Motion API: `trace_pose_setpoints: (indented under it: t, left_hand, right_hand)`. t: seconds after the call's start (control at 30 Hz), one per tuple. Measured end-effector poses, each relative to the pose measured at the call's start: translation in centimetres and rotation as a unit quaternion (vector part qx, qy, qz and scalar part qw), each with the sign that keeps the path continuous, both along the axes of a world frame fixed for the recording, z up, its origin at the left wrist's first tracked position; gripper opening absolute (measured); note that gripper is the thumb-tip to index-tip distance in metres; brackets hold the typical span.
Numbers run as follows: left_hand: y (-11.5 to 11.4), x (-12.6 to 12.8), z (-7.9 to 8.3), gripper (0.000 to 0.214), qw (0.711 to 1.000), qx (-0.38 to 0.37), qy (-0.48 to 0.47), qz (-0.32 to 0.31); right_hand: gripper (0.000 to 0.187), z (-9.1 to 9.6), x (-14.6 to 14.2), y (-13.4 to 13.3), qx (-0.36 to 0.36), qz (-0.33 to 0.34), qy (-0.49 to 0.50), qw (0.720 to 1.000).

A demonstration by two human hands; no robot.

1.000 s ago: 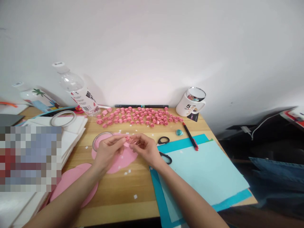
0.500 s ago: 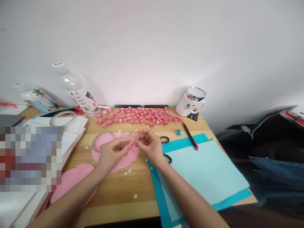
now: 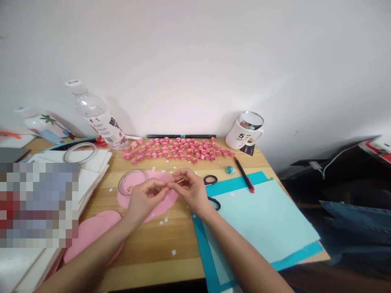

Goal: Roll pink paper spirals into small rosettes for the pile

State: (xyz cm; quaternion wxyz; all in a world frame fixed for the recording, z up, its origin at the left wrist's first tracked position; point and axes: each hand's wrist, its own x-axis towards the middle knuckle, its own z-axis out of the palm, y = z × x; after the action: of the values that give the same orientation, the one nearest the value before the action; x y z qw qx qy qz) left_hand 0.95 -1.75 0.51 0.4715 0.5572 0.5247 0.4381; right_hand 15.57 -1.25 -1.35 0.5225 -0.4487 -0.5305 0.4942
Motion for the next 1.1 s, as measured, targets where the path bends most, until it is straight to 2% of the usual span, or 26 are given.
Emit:
trace_pose_setpoints:
  t: [0.1, 0.23, 0.3, 0.4, 0.5, 0.6, 0.7, 0.8, 0.97, 1.1]
  left_hand:
    - [0.3, -0.1, 0.2, 0.007, 0.998, -0.039, -0.046, 0.011]
    - [0.7, -0.3, 0.0, 0.013, 0.988, -0.085, -0.125, 0.023]
    - [0.8, -0.4, 0.0, 0.014, 0.985, -0.094, -0.141, 0.015]
    - [0.7, -0.5, 0.0, 0.014, 0.987, -0.094, -0.128, 0.004]
    - [0.4, -0.4, 0.0, 0.009, 0.995, -0.052, -0.083, 0.013]
    - [0.2, -0.4, -0.2, 0.006, 0.999, 0.040, -0.009, 0.019]
    - [0.1, -0.3, -0.7, 0.008, 0.988, 0.134, 0.075, 0.019]
    - [0.2, -0.3, -0.9, 0.009, 0.973, 0.192, 0.125, 0.023]
    - [0.1, -0.5, -0.9, 0.010, 0.958, 0.240, 0.156, 0.000]
    - [0.1, -0.4, -1.0, 0.011, 0.958, 0.243, 0.151, -0.018]
  right_hand:
    - [0.019, 0.0, -0.1, -0.1, 0.033, -0.012, -0.003, 0.999]
    - [0.011, 0.3, -0.3, -0.4, 0.137, 0.007, -0.085, 0.987]
    - [0.012, 0.5, -0.4, -0.5, 0.173, 0.011, -0.111, 0.979]
    - [0.013, 0.5, -0.5, -0.6, 0.181, -0.005, -0.126, 0.975]
    - [0.012, 0.4, -0.6, -0.5, 0.149, -0.010, -0.118, 0.982]
    - [0.010, 0.2, -0.6, -0.4, 0.120, -0.009, -0.099, 0.988]
    - [0.010, -0.1, -0.5, -0.3, 0.086, -0.009, -0.095, 0.992]
    - [0.012, -0.3, -0.5, -0.3, 0.052, -0.012, -0.097, 0.994]
    - [0.009, -0.1, -0.5, -0.4, 0.037, -0.017, -0.087, 0.995]
    - [0.006, 0.1, -0.6, -0.4, 0.030, -0.023, -0.072, 0.997]
